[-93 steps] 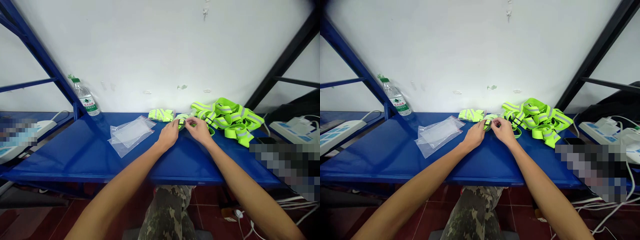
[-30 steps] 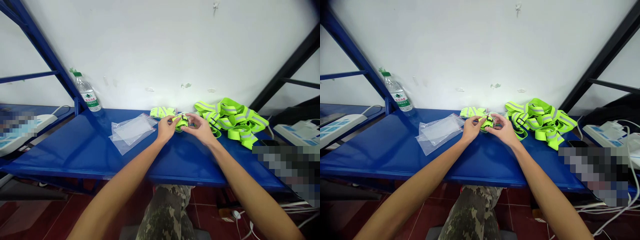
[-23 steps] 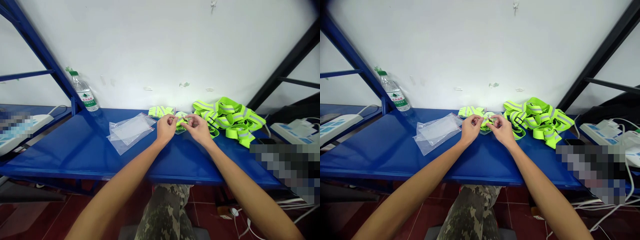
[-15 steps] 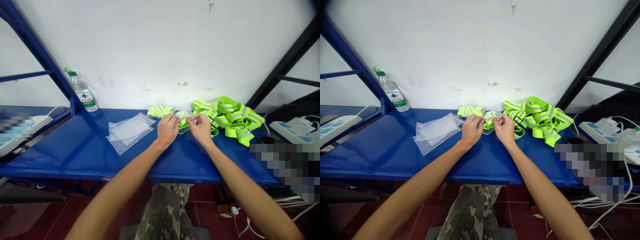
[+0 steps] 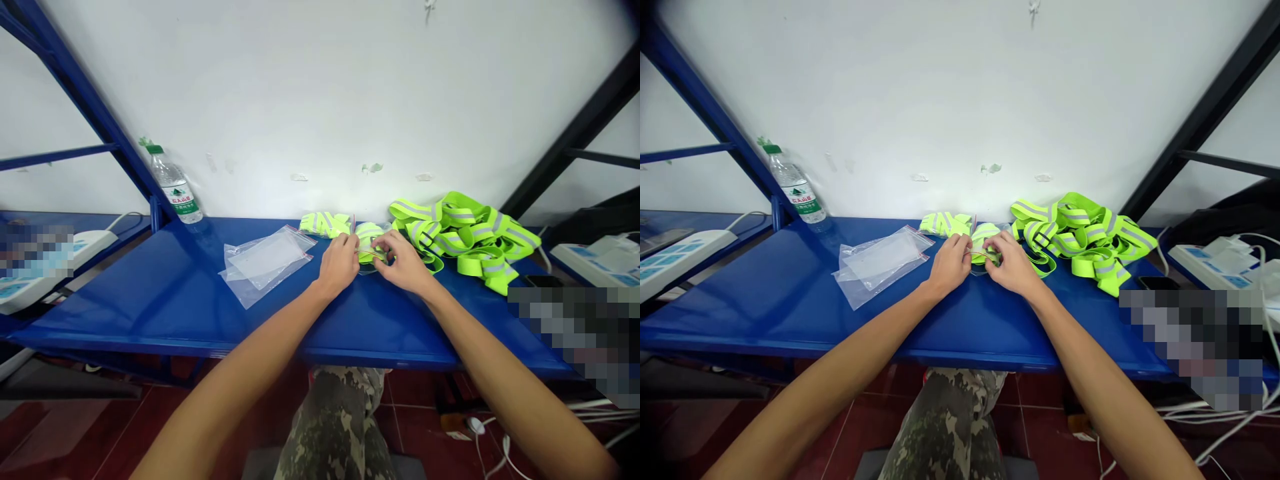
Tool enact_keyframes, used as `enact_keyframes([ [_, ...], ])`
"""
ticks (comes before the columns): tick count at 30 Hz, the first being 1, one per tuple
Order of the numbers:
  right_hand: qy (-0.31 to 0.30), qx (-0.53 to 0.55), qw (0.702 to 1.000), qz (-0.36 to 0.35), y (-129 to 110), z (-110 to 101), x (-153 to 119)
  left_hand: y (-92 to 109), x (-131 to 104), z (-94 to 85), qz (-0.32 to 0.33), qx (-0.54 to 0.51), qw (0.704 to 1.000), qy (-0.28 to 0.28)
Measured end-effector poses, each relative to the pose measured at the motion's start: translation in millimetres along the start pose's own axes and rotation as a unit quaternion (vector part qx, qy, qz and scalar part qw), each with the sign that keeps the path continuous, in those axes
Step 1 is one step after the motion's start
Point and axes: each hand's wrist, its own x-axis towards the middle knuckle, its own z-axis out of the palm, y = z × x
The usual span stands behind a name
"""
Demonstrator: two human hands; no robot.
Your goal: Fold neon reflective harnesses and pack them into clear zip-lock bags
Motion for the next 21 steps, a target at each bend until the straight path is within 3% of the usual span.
enact_keyframes([
  [4, -0.012, -0.035, 0.999, 0.005, 6.1, -3.2, -3.2, 4.0, -0.8, -0.5, 0.043, 0.006, 0.999, -0.003],
  [8, 0.005, -0.072, 0.997, 0.031, 5.0, -2.1, -4.9, 9.7, -1.6, 2.4, 0.065, 0.014, 0.997, -0.048],
  [21, -0.016, -0.074, 0.997, -0.012, -2.6, -4.6, -21.3, 9.5, 3.6, 11.7, 0.019, 0.041, 0.998, -0.048],
])
